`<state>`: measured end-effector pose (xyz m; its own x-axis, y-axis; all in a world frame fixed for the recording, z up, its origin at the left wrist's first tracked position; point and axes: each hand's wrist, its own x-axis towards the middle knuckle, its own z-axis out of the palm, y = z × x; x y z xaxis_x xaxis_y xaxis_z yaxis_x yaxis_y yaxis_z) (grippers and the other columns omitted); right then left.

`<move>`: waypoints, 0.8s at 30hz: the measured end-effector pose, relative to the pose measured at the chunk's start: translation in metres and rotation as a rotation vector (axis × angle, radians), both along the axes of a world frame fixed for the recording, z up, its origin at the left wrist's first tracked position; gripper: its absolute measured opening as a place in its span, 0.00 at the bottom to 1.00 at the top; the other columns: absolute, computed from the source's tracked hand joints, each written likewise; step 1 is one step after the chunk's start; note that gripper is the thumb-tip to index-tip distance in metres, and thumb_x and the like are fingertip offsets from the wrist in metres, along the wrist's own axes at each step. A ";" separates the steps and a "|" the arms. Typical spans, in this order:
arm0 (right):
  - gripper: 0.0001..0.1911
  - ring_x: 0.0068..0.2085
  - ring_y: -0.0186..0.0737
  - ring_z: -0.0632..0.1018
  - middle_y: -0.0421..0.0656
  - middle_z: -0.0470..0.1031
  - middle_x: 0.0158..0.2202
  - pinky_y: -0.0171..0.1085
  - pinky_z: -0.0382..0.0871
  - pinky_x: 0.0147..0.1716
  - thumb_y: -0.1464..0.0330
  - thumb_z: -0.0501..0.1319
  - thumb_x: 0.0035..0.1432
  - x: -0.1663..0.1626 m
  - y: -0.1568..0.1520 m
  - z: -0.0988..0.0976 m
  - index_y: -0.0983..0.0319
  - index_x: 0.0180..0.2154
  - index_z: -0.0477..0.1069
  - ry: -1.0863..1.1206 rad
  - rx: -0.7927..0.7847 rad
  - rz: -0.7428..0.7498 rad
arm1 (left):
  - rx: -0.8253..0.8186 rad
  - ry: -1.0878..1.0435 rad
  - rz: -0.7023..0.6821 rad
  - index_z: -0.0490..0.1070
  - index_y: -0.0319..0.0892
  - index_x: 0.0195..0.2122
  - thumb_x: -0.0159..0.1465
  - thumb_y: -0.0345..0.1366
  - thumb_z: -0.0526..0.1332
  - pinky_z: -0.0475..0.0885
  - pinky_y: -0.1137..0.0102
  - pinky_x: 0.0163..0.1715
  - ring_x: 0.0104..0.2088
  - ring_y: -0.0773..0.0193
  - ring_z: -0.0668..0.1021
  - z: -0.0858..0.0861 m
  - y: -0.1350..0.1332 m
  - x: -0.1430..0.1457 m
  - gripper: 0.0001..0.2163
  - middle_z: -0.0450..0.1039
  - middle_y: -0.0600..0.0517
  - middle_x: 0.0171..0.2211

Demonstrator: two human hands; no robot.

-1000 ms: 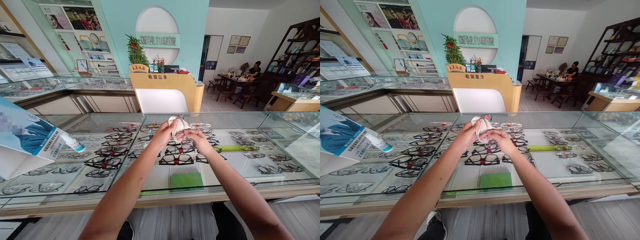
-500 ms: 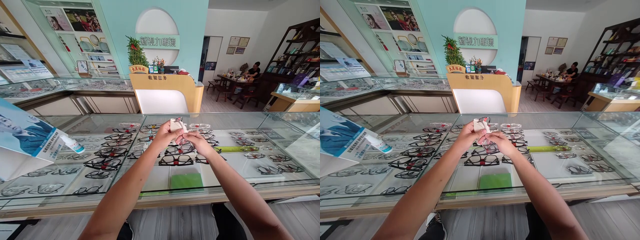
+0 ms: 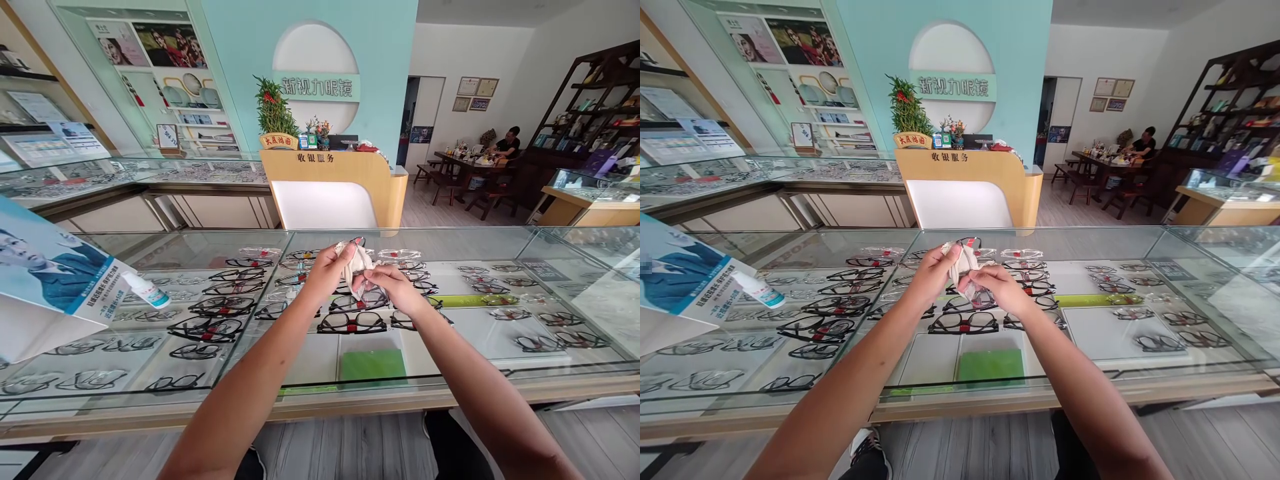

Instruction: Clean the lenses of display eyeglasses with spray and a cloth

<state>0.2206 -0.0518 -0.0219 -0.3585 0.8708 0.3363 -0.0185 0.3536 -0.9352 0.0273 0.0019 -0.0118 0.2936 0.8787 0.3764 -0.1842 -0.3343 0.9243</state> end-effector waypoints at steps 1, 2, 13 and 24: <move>0.26 0.38 0.44 0.74 0.45 0.87 0.35 0.43 0.69 0.46 0.46 0.67 0.71 0.001 0.000 0.001 0.58 0.34 0.90 0.009 -0.006 -0.003 | -0.027 0.001 -0.049 0.81 0.39 0.34 0.60 0.71 0.76 0.71 0.68 0.31 0.28 0.63 0.76 0.000 0.003 -0.003 0.34 0.77 0.51 0.26; 0.25 0.38 0.45 0.75 0.45 0.87 0.35 0.44 0.70 0.46 0.46 0.67 0.71 0.002 -0.001 0.002 0.58 0.34 0.90 0.020 -0.015 -0.003 | -0.057 -0.009 -0.101 0.83 0.38 0.37 0.59 0.70 0.77 0.73 0.67 0.33 0.30 0.62 0.78 0.000 0.007 -0.006 0.33 0.79 0.50 0.28; 0.25 0.41 0.48 0.79 0.45 0.86 0.35 0.45 0.72 0.52 0.46 0.69 0.71 0.008 0.004 -0.003 0.58 0.33 0.89 0.128 -0.066 0.010 | -0.043 0.002 -0.342 0.78 0.39 0.54 0.60 0.51 0.84 0.73 0.67 0.35 0.31 0.60 0.81 0.006 0.003 -0.010 0.29 0.81 0.52 0.29; 0.33 0.41 0.46 0.76 0.47 0.86 0.38 0.44 0.72 0.49 0.37 0.66 0.71 -0.003 -0.005 0.000 0.59 0.37 0.89 0.015 0.014 0.127 | 0.021 -0.073 -0.043 0.76 0.43 0.33 0.69 0.67 0.71 0.66 0.68 0.21 0.17 0.66 0.70 0.002 -0.018 0.009 0.29 0.69 0.56 0.17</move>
